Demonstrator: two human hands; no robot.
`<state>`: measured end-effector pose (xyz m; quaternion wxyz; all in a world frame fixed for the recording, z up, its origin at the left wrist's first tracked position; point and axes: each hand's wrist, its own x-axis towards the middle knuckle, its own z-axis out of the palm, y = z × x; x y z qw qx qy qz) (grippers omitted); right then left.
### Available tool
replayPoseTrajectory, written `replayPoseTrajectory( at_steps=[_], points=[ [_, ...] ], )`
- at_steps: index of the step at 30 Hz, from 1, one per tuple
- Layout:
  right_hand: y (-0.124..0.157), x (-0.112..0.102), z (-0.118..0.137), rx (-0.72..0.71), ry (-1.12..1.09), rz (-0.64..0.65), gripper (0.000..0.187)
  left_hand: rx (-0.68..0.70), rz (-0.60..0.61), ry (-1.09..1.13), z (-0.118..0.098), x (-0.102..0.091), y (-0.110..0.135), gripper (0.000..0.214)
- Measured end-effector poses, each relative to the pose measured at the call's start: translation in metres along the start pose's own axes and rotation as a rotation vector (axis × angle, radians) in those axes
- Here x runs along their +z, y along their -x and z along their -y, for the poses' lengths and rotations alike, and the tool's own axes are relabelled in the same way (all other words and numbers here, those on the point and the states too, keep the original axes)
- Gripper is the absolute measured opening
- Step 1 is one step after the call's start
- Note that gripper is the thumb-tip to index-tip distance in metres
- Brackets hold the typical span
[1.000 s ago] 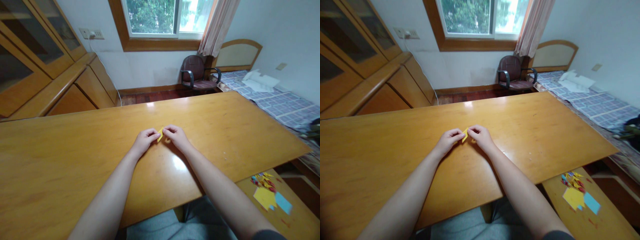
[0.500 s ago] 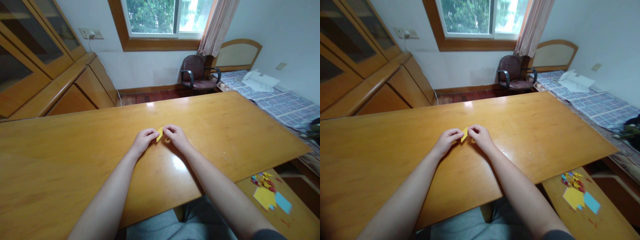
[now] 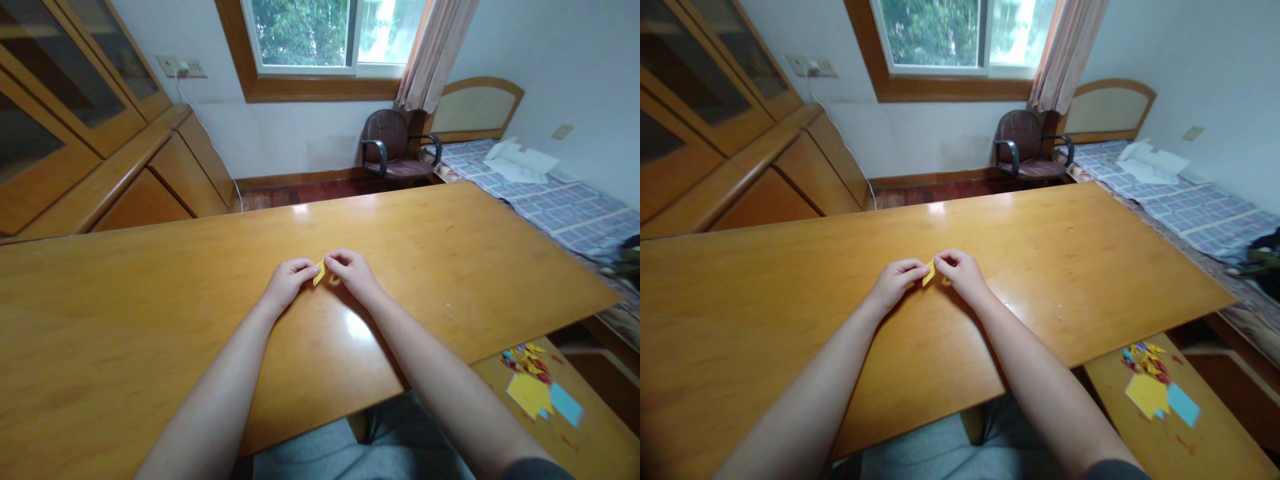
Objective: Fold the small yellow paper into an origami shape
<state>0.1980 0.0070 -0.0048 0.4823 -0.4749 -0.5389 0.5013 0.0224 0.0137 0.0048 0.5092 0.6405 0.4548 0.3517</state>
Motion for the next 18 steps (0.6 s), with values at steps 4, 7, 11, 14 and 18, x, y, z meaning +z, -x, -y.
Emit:
replayPoseTrajectory(
  at_steps=[4, 7, 11, 14, 18],
  points=[
    [-0.0001, -0.0003, 0.0, -0.019, 0.002, 0.011, 0.028, 0.012, -0.012, -0.008, 0.0005, 0.0001, 0.0006, 0.028],
    [-0.0009, -0.0004, -0.0017, -0.012, -0.009, 0.014, 0.029, 0.012, -0.03, -0.01, 0.0002, -0.0001, 0.0015, 0.028],
    [-0.0016, -0.0002, -0.0027, 0.0, -0.01, 0.007, 0.027, 0.021, -0.024, -0.026, 0.0005, 0.0002, 0.0019, 0.028],
    [-0.001, 0.0001, -0.0004, 0.012, -0.012, -0.009, 0.026, 0.026, -0.021, -0.03, 0.0011, 0.0003, 0.0017, 0.029],
    [0.0003, 0.0006, 0.0039, 0.019, -0.012, -0.015, 0.025, 0.02, -0.021, -0.038, 0.0024, -0.0002, 0.0009, 0.029]
  ],
)
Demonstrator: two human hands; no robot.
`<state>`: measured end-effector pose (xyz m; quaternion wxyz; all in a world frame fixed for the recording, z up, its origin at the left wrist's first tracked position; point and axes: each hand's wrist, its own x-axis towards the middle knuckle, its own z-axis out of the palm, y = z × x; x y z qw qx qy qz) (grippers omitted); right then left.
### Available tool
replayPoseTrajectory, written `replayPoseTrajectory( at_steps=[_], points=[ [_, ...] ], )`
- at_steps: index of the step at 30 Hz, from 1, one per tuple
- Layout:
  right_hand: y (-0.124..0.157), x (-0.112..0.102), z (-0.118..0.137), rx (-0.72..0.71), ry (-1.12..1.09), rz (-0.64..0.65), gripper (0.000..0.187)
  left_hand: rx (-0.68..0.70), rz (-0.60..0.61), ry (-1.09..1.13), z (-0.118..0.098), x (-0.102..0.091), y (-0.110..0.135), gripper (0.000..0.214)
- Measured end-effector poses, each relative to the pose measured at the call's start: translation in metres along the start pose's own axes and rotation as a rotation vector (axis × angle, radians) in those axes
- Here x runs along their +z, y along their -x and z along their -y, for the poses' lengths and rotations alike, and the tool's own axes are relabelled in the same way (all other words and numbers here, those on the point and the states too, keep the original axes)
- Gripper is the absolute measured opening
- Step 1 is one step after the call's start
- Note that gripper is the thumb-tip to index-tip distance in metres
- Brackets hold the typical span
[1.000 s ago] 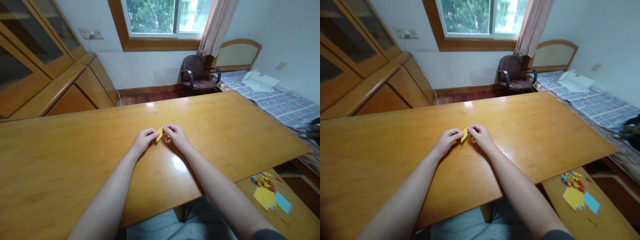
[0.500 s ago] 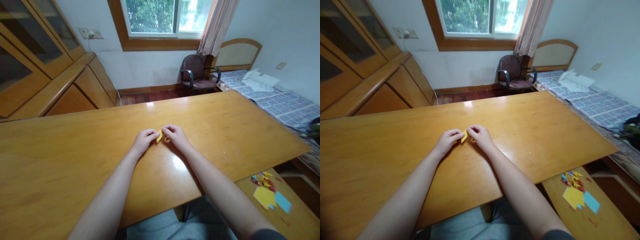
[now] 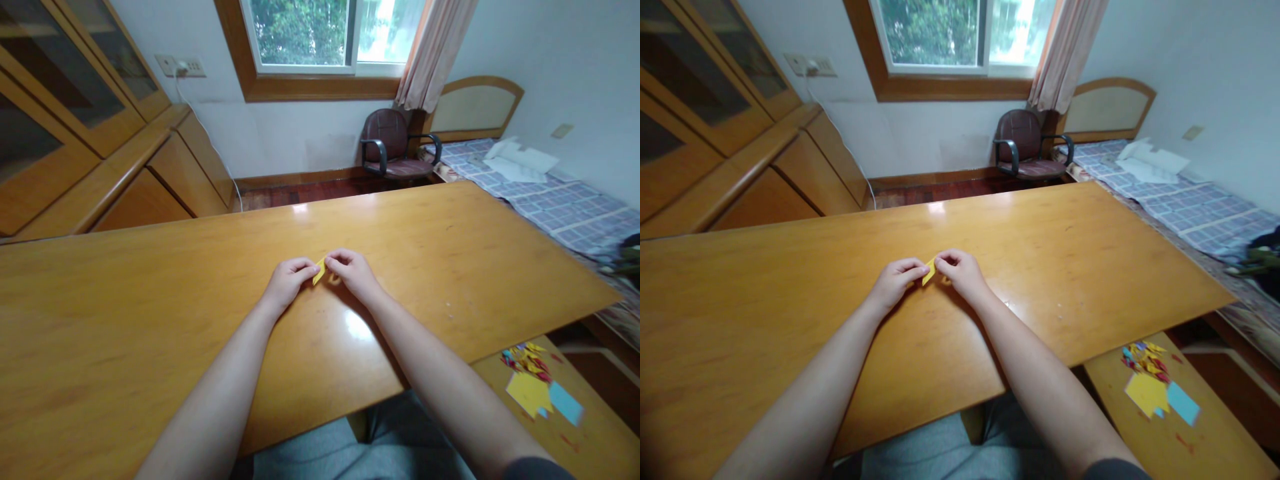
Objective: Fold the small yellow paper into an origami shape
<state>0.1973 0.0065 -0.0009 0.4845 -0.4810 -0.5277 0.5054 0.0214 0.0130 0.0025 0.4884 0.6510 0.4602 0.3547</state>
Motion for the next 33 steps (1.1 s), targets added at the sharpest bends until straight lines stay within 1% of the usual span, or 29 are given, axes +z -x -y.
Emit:
replayPoseTrajectory(
  at_steps=[9, 21, 27, 33],
  points=[
    [0.0005, -0.0007, 0.0018, -0.01, 0.001, 0.04, 0.025, 0.001, -0.013, 0.003, -0.0003, 0.0004, 0.0003, 0.029],
    [-0.0001, -0.0009, -0.0027, 0.02, -0.039, 0.048, 0.029, -0.015, -0.042, -0.004, -0.0052, 0.0006, 0.0019, 0.028],
    [0.0005, -0.0007, -0.0008, 0.008, -0.013, 0.034, 0.027, -0.007, -0.041, -0.009, -0.0033, 0.0009, 0.0016, 0.029],
    [0.0003, 0.0008, 0.0001, 0.006, -0.003, -0.004, 0.02, 0.0, -0.024, -0.026, -0.0039, 0.001, 0.0007, 0.029]
  ],
)
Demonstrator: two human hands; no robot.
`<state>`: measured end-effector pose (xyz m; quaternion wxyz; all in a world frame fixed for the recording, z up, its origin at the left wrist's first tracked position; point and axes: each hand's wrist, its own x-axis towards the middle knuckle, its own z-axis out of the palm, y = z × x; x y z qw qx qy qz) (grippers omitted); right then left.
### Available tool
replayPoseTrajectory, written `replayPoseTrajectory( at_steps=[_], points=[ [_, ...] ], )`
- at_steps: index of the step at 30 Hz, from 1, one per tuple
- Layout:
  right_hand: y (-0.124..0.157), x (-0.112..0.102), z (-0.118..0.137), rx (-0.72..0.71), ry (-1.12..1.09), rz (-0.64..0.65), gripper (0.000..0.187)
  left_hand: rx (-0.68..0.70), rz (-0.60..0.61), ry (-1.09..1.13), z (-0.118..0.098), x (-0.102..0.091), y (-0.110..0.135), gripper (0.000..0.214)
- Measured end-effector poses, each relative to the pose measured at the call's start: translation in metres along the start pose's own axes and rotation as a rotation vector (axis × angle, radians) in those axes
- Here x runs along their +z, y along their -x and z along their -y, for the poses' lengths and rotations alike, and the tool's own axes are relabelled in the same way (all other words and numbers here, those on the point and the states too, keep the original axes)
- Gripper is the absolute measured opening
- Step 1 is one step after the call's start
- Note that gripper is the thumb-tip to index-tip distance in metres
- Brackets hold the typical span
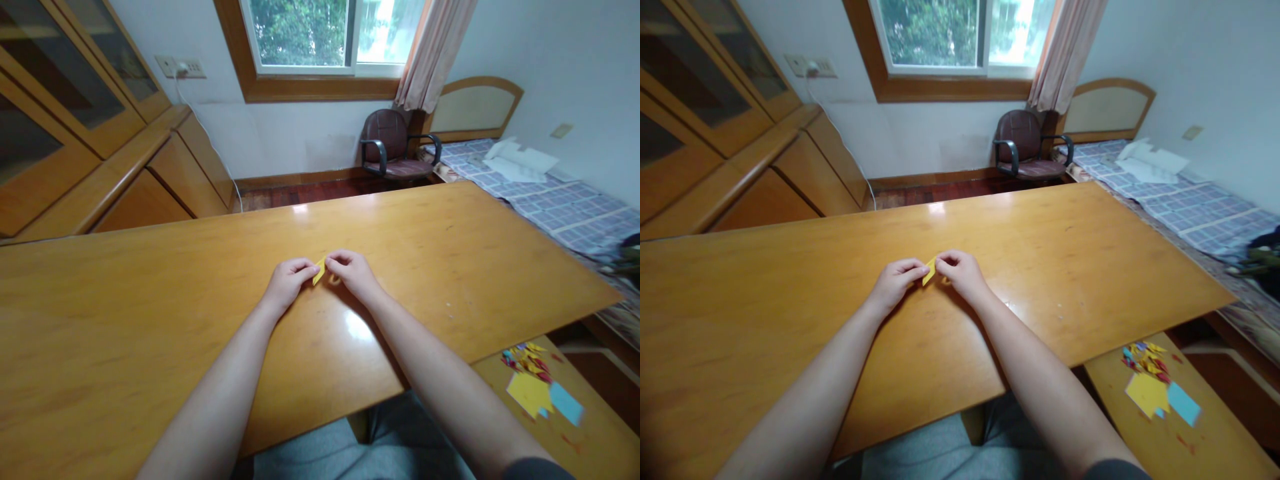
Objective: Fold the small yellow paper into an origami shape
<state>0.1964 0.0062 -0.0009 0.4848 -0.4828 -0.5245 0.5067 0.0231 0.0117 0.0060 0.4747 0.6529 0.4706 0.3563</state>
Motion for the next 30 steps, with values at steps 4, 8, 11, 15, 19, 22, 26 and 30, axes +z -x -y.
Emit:
replayPoseTrajectory(
  at_steps=[4, 8, 11, 15, 19, 22, 26, 30],
  points=[
    [-0.0006, 0.0014, 0.0001, -0.007, 0.03, -0.023, 0.016, -0.006, 0.008, -0.005, -0.0006, -0.0002, 0.0001, 0.03],
    [-0.0009, 0.0018, -0.0002, -0.003, 0.045, -0.023, 0.017, -0.004, 0.01, 0.0, 0.0009, -0.0003, 0.0001, 0.03],
    [-0.001, 0.0007, -0.0007, -0.023, 0.054, -0.016, 0.018, 0.004, 0.003, -0.003, 0.0018, -0.0004, 0.0, 0.03],
    [-0.0008, -0.0012, -0.0007, -0.044, 0.063, 0.005, 0.025, 0.007, -0.018, -0.002, 0.0006, -0.0008, 0.0004, 0.03],
    [0.0, -0.0001, -0.0011, -0.03, 0.046, 0.037, 0.027, 0.005, -0.026, 0.012, 0.0001, -0.0011, 0.0005, 0.028],
    [0.0001, 0.001, -0.0025, -0.024, 0.041, 0.058, 0.027, 0.0, -0.023, 0.018, 0.0014, -0.0012, 0.0001, 0.029],
    [-0.0005, 0.0002, -0.0052, -0.042, 0.052, 0.063, 0.027, -0.009, -0.021, 0.012, 0.0016, -0.0009, 0.0, 0.029],
    [-0.0012, -0.0002, -0.007, -0.074, 0.082, 0.058, 0.025, 0.0, -0.017, -0.007, 0.0005, -0.0003, 0.0, 0.03]
  ],
)
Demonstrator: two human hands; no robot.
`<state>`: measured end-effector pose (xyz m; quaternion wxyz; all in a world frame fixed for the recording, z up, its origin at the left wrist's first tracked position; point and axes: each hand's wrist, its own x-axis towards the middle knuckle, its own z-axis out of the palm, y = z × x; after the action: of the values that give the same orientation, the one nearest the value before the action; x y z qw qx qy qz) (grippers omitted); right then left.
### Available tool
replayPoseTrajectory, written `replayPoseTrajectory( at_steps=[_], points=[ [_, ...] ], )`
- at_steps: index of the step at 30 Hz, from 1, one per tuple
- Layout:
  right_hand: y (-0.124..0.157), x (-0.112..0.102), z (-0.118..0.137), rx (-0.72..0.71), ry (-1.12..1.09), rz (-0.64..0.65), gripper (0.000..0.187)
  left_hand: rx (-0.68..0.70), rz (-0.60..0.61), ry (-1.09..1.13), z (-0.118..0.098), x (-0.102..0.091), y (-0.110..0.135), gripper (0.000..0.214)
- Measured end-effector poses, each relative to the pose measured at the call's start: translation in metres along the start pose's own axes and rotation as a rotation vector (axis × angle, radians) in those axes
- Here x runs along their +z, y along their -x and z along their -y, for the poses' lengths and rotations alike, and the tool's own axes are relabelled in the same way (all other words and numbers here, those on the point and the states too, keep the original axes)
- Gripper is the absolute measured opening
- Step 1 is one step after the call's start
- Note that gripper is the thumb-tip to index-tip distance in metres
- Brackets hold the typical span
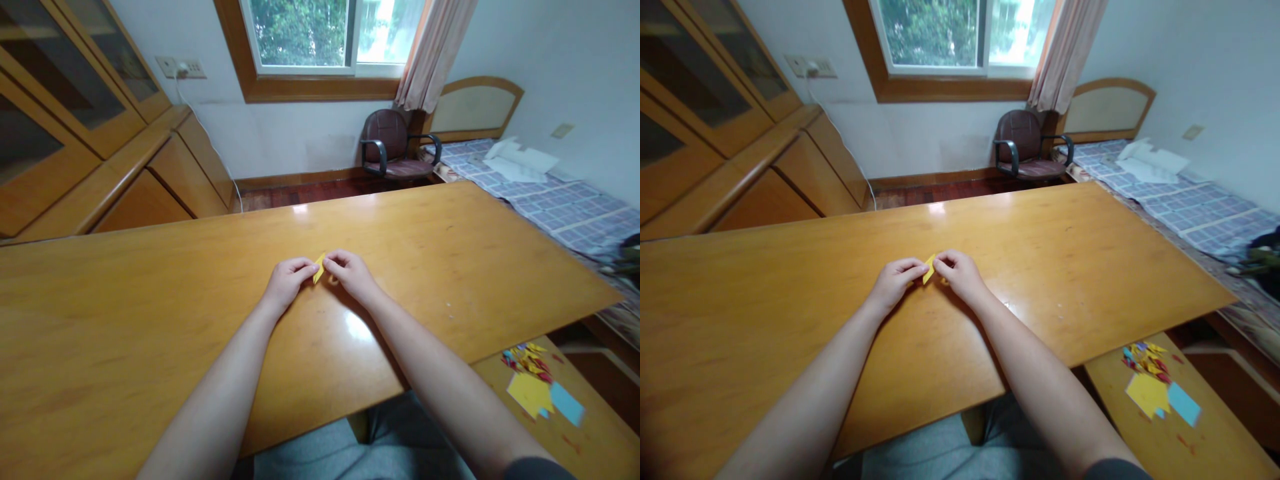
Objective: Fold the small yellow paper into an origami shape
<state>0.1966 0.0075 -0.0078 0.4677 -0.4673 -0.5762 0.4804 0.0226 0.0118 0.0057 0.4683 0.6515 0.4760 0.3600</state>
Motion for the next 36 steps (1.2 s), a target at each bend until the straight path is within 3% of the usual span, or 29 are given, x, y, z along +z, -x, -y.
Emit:
replayPoseTrajectory(
  at_steps=[11, 18, 22, 27, 32, 36],
  points=[
    [-0.0022, 0.0006, -0.0038, -0.11, 0.175, -0.031, 0.019, 0.07, -0.007, -0.138, -0.0001, 0.0004, -0.0006, 0.031],
    [-0.0004, 0.0001, -0.0008, -0.224, 0.366, -0.003, 0.014, 0.128, -0.15, -0.139, 0.0053, 0.0028, -0.0016, 0.02],
    [0.0002, -0.0004, -0.0011, -0.262, 0.427, 0.008, 0.012, 0.137, -0.161, -0.133, 0.008, 0.0024, -0.0025, 0.019],
    [0.0019, 0.001, 0.0016, -0.236, 0.405, 0.01, 0.012, 0.064, -0.177, -0.052, 0.006, 0.0024, -0.0019, 0.02],
    [0.0023, 0.002, 0.0034, -0.141, 0.4, 0.096, 0.02, 0.018, -0.21, 0.083, 0.0075, 0.0021, -0.0035, 0.021],
    [0.0016, -0.0002, 0.0038, -0.075, 0.296, 0.102, 0.02, 0.005, -0.204, 0.172, 0.0088, 0.0018, -0.0059, 0.018]
  ],
)
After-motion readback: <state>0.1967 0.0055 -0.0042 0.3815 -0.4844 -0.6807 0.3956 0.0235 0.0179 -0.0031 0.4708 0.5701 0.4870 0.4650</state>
